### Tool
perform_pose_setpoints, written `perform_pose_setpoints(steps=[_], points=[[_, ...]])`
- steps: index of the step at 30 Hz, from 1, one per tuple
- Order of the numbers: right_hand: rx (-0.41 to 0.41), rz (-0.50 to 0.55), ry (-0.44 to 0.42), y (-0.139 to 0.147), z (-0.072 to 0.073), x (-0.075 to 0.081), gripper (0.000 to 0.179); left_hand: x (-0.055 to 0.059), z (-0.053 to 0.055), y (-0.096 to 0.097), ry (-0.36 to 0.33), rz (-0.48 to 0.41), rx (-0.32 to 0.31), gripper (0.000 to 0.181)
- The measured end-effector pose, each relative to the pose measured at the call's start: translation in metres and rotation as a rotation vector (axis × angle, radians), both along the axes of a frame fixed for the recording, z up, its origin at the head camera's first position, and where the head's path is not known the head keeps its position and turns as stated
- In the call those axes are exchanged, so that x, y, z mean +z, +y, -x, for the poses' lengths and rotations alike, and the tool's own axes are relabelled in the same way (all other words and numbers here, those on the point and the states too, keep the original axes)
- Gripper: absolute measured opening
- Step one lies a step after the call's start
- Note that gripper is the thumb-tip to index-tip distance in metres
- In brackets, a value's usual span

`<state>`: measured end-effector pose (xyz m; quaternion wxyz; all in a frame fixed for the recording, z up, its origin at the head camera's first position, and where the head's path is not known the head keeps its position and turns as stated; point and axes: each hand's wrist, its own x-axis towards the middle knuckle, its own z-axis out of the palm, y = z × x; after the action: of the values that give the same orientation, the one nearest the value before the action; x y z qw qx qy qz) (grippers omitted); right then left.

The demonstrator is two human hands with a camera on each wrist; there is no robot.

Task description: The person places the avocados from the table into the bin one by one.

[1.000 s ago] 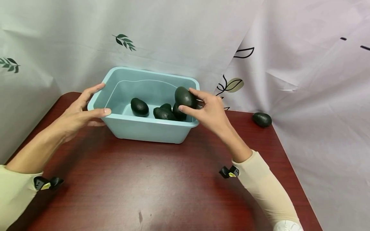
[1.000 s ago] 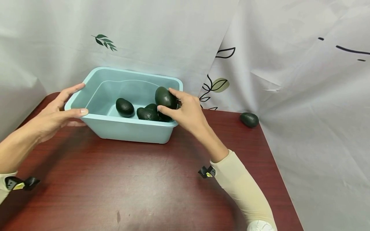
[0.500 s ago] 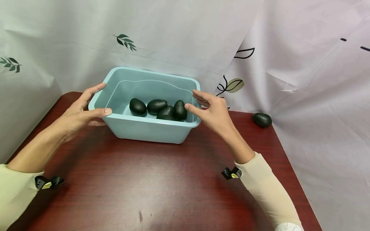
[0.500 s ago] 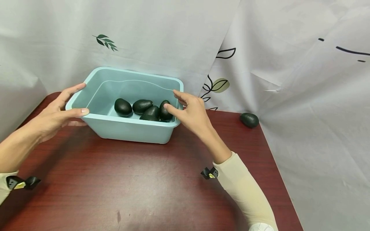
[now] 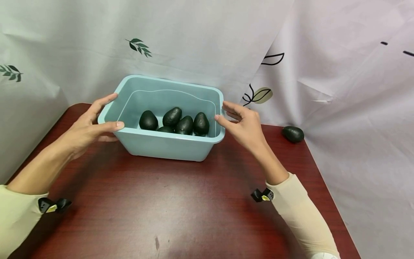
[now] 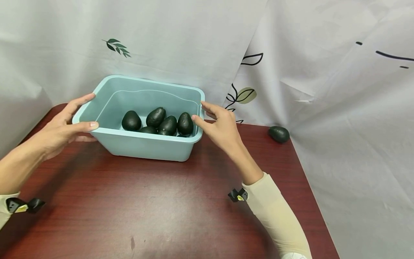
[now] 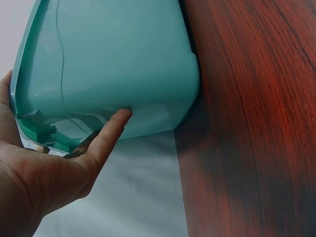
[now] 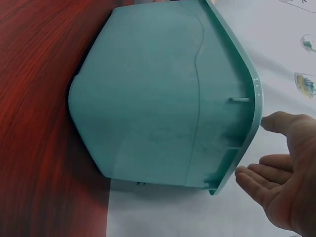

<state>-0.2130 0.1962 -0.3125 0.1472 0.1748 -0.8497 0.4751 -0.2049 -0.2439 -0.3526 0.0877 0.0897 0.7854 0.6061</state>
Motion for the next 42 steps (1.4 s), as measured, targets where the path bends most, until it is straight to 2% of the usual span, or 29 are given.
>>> perform_pose_setpoints(steps=[5,33,42], points=[[-0.019,0.003,0.019,0.003,0.000,-0.005,0.055,-0.001,0.000,0.000,-0.001,-0.002,0.001,0.085],[-0.113,0.014,-0.018,0.039,-0.003,-0.016,0.051,0.000,0.000,-0.001,-0.002,0.027,0.005,0.084],[-0.173,-0.011,-0.012,0.052,-0.004,-0.017,0.049,0.000,0.000,-0.001,-0.001,0.022,0.006,0.084]])
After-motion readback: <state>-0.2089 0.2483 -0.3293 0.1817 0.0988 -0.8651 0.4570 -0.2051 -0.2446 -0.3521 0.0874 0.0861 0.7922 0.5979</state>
